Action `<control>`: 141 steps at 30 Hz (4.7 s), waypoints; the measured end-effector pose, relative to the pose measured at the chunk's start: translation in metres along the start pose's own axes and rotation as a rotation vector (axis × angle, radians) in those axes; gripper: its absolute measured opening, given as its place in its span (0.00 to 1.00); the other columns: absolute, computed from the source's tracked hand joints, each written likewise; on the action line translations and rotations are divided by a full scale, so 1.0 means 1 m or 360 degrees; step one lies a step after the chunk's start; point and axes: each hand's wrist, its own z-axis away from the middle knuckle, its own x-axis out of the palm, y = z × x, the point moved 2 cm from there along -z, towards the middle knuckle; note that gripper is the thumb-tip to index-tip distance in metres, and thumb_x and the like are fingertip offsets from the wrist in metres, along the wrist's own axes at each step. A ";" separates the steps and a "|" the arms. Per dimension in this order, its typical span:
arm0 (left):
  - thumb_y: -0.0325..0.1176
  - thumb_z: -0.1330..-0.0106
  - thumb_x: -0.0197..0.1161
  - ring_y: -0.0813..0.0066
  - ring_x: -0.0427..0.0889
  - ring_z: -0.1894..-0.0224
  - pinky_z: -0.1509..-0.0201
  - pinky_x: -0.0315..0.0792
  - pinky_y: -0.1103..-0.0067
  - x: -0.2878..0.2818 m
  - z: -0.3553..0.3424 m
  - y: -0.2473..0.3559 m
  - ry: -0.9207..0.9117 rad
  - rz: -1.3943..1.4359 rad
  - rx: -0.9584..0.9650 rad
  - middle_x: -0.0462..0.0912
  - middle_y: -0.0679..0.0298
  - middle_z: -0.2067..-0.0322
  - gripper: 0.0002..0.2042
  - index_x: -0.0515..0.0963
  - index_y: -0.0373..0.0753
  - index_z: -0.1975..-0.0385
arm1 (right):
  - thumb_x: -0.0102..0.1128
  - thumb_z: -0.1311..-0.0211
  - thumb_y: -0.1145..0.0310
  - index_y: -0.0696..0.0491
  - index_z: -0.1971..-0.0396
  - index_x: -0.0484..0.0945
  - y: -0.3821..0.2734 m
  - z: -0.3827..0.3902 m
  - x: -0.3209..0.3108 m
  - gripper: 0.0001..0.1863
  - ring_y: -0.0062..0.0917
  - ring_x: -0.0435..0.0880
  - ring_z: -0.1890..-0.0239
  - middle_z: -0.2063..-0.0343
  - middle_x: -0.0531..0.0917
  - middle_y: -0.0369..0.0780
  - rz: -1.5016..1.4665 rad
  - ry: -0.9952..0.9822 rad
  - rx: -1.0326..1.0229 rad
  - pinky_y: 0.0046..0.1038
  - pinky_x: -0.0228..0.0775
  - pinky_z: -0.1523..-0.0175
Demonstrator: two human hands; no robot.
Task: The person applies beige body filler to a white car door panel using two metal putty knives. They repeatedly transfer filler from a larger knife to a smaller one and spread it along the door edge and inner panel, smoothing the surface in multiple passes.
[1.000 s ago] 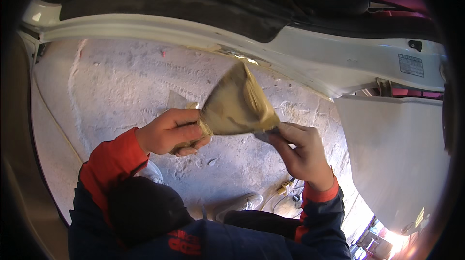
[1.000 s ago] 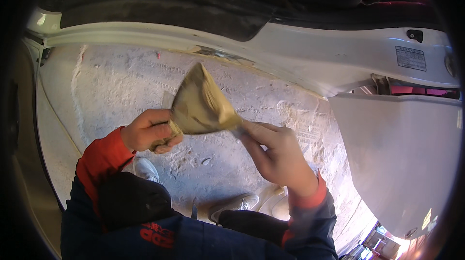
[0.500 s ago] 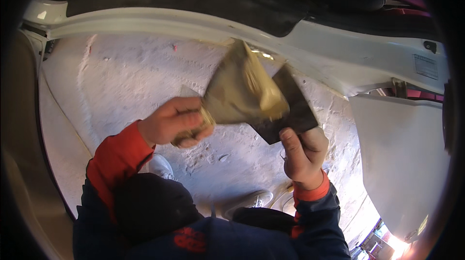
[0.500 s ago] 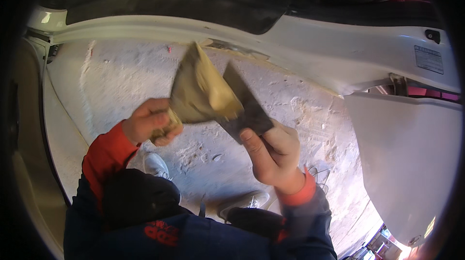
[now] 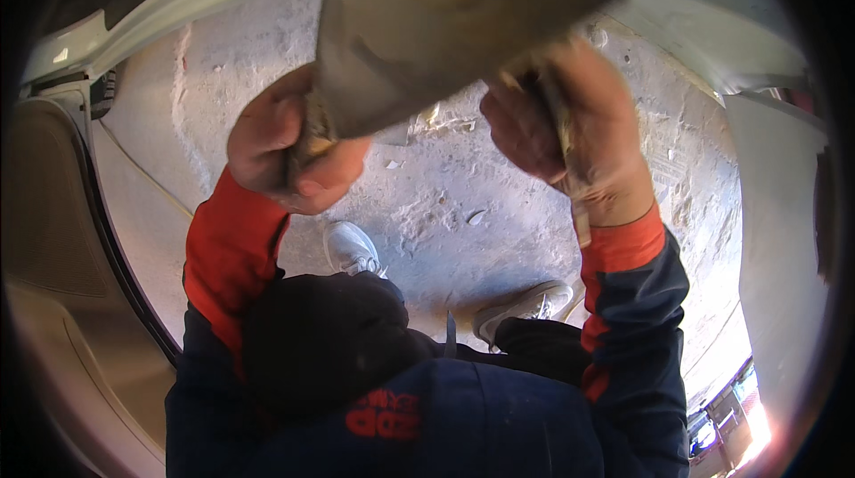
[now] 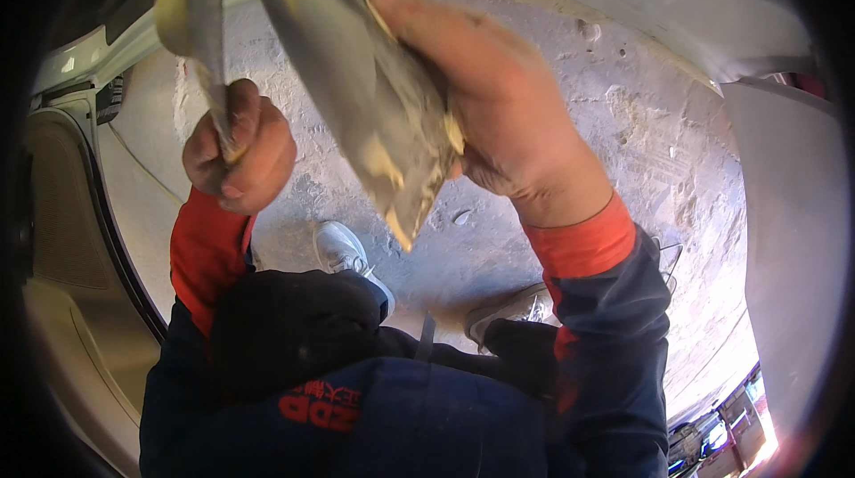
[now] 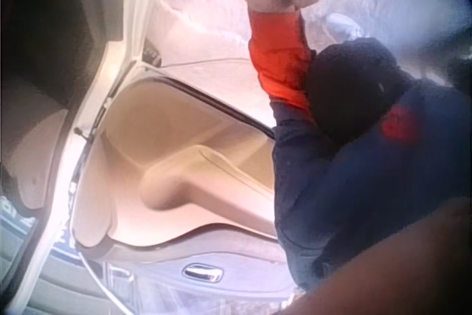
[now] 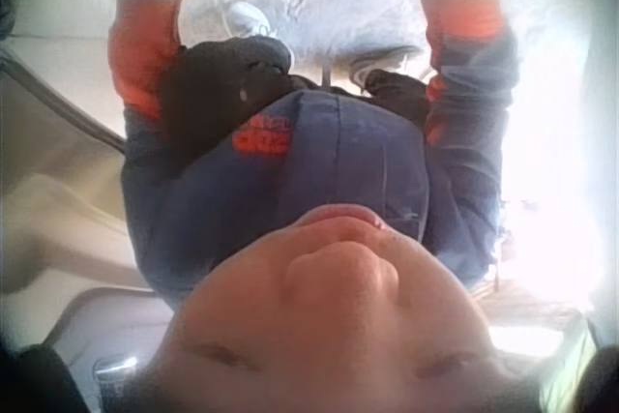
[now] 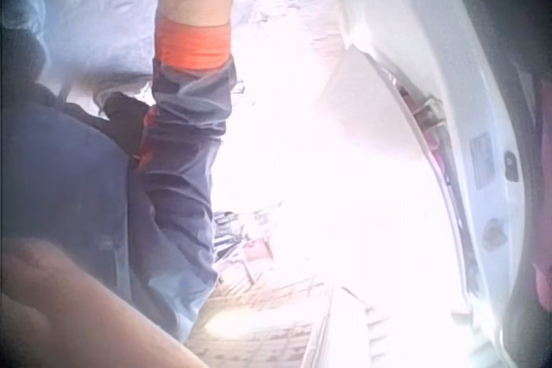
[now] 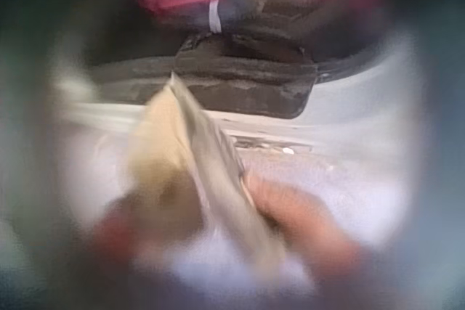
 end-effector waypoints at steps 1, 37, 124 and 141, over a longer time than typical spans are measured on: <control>0.46 0.26 0.52 0.81 0.63 0.92 0.92 0.60 0.84 -0.001 0.003 0.003 0.0045 -0.0017 0.0020 0.70 0.59 0.82 0.27 0.61 0.27 0.42 | 0.51 0.28 0.53 0.55 0.58 0.76 0.008 -0.001 -0.003 0.18 0.18 0.71 0.87 0.76 0.78 0.38 -0.0058 0.0356 0.0029 0.17 0.60 0.85; 0.36 0.27 0.51 0.78 0.71 0.83 0.82 0.64 0.80 -0.181 0.138 -0.114 0.1448 -0.0709 -0.1164 0.75 0.63 0.74 0.10 0.72 0.35 0.64 | 0.56 0.33 0.59 0.58 0.55 0.78 0.253 -0.069 -0.231 0.17 0.32 0.83 0.69 0.71 0.84 0.46 0.1503 0.1104 -0.0163 0.31 0.74 0.61; 0.31 0.24 0.46 0.81 0.73 0.76 0.76 0.69 0.83 0.050 -0.063 -0.031 0.0082 -0.0487 -0.0782 0.76 0.62 0.69 0.12 0.71 0.32 0.50 | 0.44 0.28 0.72 0.56 0.37 0.64 -0.091 0.164 0.000 0.21 0.27 0.76 0.76 0.72 0.79 0.43 0.2425 0.0513 -0.2106 0.25 0.71 0.72; 0.32 0.26 0.48 0.82 0.73 0.78 0.75 0.66 0.83 0.064 -0.057 -0.019 0.0175 -0.0871 -0.0604 0.76 0.66 0.72 0.10 0.73 0.32 0.59 | 0.71 0.63 0.80 0.55 0.56 0.83 -0.086 0.140 0.029 0.25 0.34 0.84 0.69 0.64 0.83 0.45 0.2988 0.0256 -0.1918 0.26 0.80 0.68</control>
